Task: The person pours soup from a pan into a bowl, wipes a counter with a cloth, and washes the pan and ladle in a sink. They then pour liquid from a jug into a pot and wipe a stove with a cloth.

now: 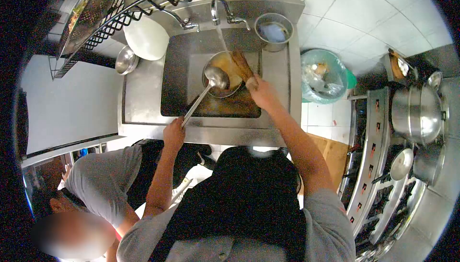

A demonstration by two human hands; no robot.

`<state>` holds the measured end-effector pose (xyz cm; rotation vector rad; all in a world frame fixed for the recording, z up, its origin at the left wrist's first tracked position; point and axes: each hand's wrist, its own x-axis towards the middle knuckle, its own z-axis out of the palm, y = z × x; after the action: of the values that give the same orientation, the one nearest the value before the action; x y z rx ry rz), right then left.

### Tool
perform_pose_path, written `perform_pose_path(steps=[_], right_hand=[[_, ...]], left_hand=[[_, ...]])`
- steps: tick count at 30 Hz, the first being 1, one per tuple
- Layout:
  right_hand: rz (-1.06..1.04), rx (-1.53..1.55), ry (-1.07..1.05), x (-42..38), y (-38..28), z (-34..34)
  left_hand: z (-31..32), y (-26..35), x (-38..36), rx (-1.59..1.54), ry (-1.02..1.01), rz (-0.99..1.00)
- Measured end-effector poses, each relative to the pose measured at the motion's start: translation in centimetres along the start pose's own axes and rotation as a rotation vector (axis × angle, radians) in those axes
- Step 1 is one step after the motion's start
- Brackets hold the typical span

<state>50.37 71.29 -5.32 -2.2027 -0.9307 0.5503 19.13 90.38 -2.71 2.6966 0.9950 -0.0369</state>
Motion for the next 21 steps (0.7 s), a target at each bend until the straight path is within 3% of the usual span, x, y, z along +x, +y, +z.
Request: perform_pose_path(steps=[1, 2, 5, 7, 8, 10, 11, 14, 15, 17, 21], right_hand=[[0.038, 0.131, 0.153, -0.5, -0.6, -0.3], [0.055, 0.131, 0.141, -1.8, -0.9, -0.1], [0.075, 0.225, 0.027, -2.9, -1.0, 0.8], [0.244, 0.138, -0.126, -2.0, -0.1, 2.0], [0.233, 0.140, -0.121, -2.0, -0.3, 2.1], [-0.005, 0.254, 0.227, -3.7, -0.7, 2.0], [0.015, 0.255, 0.223, -4.8, -1.8, 1.4], [0.109, -0.071, -0.218, -4.8, -3.6, 0.3], [0.095, -0.077, -0.211, -4.5, -1.5, 1.3], [0.151, 0.081, 0.086, -3.0, 3.2, 3.2], [0.170, 0.372, 0.169, -4.9, -2.5, -2.6]], left_hand=[[0.0, -0.2, -0.3, -0.040, 0.013, -0.020], [-0.8, 0.2, -0.5, -0.079, -0.033, -0.046], [-1.3, 1.2, 0.0, -0.156, -0.065, -0.103], [0.1, 1.0, 0.7, -0.273, -0.107, -0.165], [0.5, 1.2, 0.8, -0.335, -0.106, -0.155], [2.3, 1.0, 0.8, -0.343, -0.069, -0.130], [2.7, 1.5, 0.3, -0.350, -0.049, -0.100], [1.5, 3.4, 0.5, -0.332, -0.047, -0.129], [1.0, 3.7, 0.8, -0.316, -0.062, -0.151], [2.0, 1.9, 1.0, -0.304, -0.029, -0.132], [2.1, 2.7, 0.0, -0.277, -0.022, -0.189]])
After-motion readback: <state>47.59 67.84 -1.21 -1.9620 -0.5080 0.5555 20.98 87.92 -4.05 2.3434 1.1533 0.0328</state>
